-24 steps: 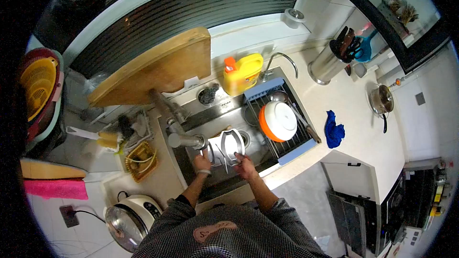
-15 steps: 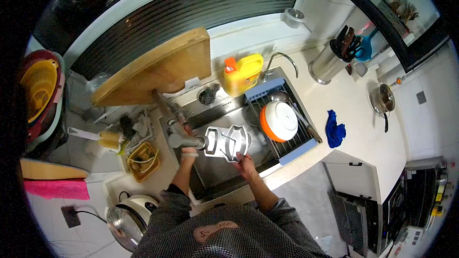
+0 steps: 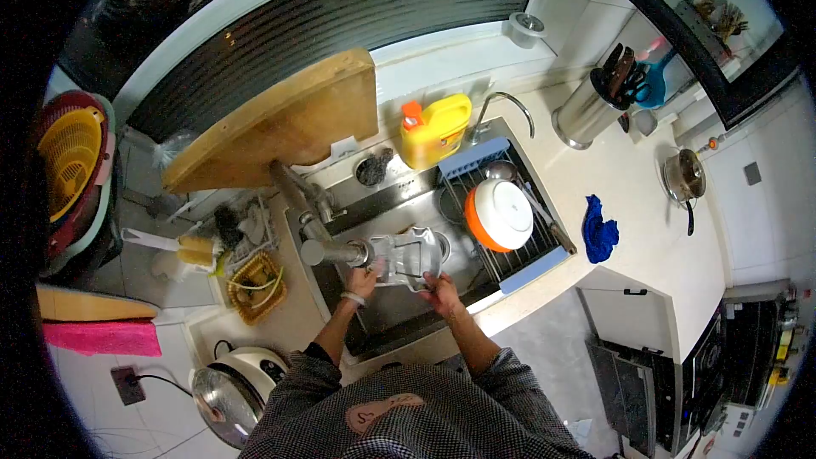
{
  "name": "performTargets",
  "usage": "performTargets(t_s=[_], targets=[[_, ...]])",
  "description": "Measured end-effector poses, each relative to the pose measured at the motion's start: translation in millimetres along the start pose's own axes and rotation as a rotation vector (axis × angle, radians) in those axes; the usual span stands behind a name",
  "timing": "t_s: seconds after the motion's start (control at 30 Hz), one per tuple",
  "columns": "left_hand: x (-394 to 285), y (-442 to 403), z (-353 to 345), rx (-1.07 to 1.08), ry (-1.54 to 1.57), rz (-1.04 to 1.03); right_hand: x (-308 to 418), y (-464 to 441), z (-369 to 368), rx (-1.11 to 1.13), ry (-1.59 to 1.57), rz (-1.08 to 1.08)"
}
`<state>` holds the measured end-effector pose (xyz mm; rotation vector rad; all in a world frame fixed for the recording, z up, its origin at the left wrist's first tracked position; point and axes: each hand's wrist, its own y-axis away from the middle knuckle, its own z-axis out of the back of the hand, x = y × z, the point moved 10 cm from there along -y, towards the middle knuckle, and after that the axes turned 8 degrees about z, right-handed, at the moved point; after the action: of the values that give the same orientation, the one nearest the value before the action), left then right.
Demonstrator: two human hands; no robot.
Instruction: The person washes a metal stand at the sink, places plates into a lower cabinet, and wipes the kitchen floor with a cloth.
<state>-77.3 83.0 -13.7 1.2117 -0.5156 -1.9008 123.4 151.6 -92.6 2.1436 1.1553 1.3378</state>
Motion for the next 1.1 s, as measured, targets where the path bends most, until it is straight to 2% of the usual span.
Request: performTargets(t_s=[0.03,0.07,0.1,0.13,0.17,0.2,0.23,0.3,0.33,0.4,0.53,0.6,0.63,0.7,0.77,0.8,0.83,0.87,0.9,0.93,1.0,1.03,1.1], targets=[[18,-10,-20,0.089,0.02,0.094,-1,0,-5,0.002,0.041,-0.021],[35,-28,-29,0.048,0.182,0.084,-1,2,-9,0.004,0.083,-0.042],[59,-54,-34,-0.061,0.525,-0.003,-4,-3,-10,0.003,0.083,-0.041],[90,-89,-47,-0.099,1.126,-0.146,-2,-14,-3,-0.02,0.335,0.016],[117,-117,-60,-0.114,1.509,-0.257,0,-16,-7,-0.028,0.458,0.046],[111,-105,-53,-0.146,1.61,-0.233,1,-18,-11,-0.04,0.582,0.074],[103,-91,-45,-0.183,1.711,-0.212,28,-9,-32,-0.064,0.885,0.326],[46,-31,-1,-0.447,0.2,0.029,65,23,-93,-0.113,1.477,0.851],[47,-31,2,-0.448,0.198,0.028,58,17,-98,-0.113,1.475,0.852],[42,-30,4,-0.402,0.191,-0.019,30,1,-128,0.337,1.139,0.862],[23,-11,26,-0.455,0.262,-0.129,48,-25,-148,0.344,1.315,1.014],[33,-18,24,-0.425,0.203,-0.094,76,-10,-159,0.15,1.431,1.223],[38,-22,25,-0.416,0.18,-0.084,66,-8,-156,0.146,1.423,1.224],[55,-28,25,-0.369,0.313,0.058,35,6,-148,0.356,1.157,1.144],[54,-24,32,-0.36,0.355,0.124,12,15,-142,0.377,1.22,1.116],[55,-26,29,-0.287,0.301,0.152,3,14,-144,0.401,1.282,1.083],[57,-29,28,-0.25,0.271,0.167,13,13,-155,0.399,1.278,1.083],[60,-31,27,-0.213,0.24,0.181,36,6,-164,0.307,1.262,1.131],[60,-34,25,-0.212,0.155,0.153,57,2,-170,0.217,1.245,1.172],[63,-39,22,-0.21,0.072,0.126,66,-5,-170,0.219,1.245,1.168],[81,-55,20,-0.214,-0.014,0.098,81,-18,-164,0.094,1.599,1.156],[82,-66,25,-0.302,-0.127,-0.089,83,-27,-153,0.094,1.594,1.158],[73,-67,34,-0.382,-0.24,-0.275,52,-72,-114,0.392,1.244,0.721]])
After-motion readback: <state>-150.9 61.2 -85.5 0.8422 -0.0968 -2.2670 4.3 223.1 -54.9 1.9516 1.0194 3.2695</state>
